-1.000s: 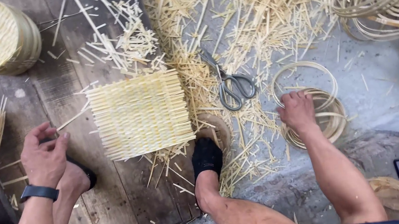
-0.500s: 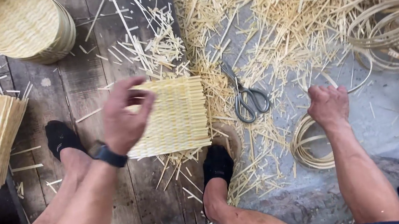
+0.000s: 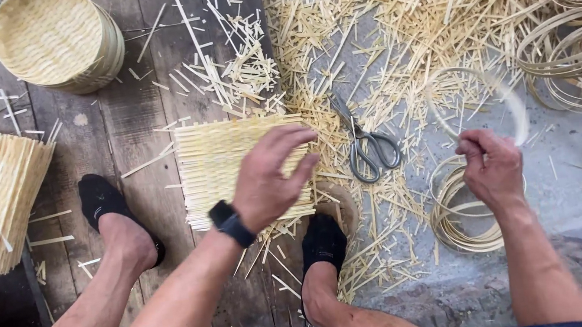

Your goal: Weaving bamboo strips around a circular mold and trimming the edges with scissors to create a basket or steamer base.

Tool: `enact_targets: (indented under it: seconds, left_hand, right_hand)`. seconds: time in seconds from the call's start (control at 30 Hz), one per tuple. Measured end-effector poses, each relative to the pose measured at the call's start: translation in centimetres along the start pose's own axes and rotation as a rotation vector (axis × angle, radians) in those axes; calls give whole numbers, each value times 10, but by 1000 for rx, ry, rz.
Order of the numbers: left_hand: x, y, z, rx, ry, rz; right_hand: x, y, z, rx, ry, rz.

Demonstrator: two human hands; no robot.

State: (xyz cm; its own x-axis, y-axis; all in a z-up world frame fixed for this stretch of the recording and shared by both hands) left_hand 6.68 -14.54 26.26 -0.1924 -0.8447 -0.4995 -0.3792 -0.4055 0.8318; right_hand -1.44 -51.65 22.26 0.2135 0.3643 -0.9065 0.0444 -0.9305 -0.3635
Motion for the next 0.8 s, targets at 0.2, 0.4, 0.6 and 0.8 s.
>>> enact_targets:
  seconds: [0.2,0.4,0.6,0.8]
  left_hand:
    - [21,36,-29,83,37,122]
    - [35,-55,8,-647,-47,797]
    - [46,-82,35,-1104,-335,971]
    - [45,-96,63,-1209,-286,957]
  right_hand:
    - [13,-95,-26,232,-90,-929]
    - [6,-222,-77,-251,58,-383]
    - [52,-294,-66,-691,-26,-271]
    - [64,-324,-57,-627,-54,-200]
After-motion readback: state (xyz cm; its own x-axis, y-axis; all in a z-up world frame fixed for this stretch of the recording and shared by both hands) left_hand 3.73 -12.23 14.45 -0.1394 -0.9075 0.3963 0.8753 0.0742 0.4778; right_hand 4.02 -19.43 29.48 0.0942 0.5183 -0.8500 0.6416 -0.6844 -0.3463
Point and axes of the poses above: each hand's wrist, its own z-axis away from the middle knuckle, its own x-axis out of the palm, y = z × x, the point moved 9 cm from there along -z, towards the middle knuckle, and after that the axes turned 4 degrees about -x, right-handed, at the moved point
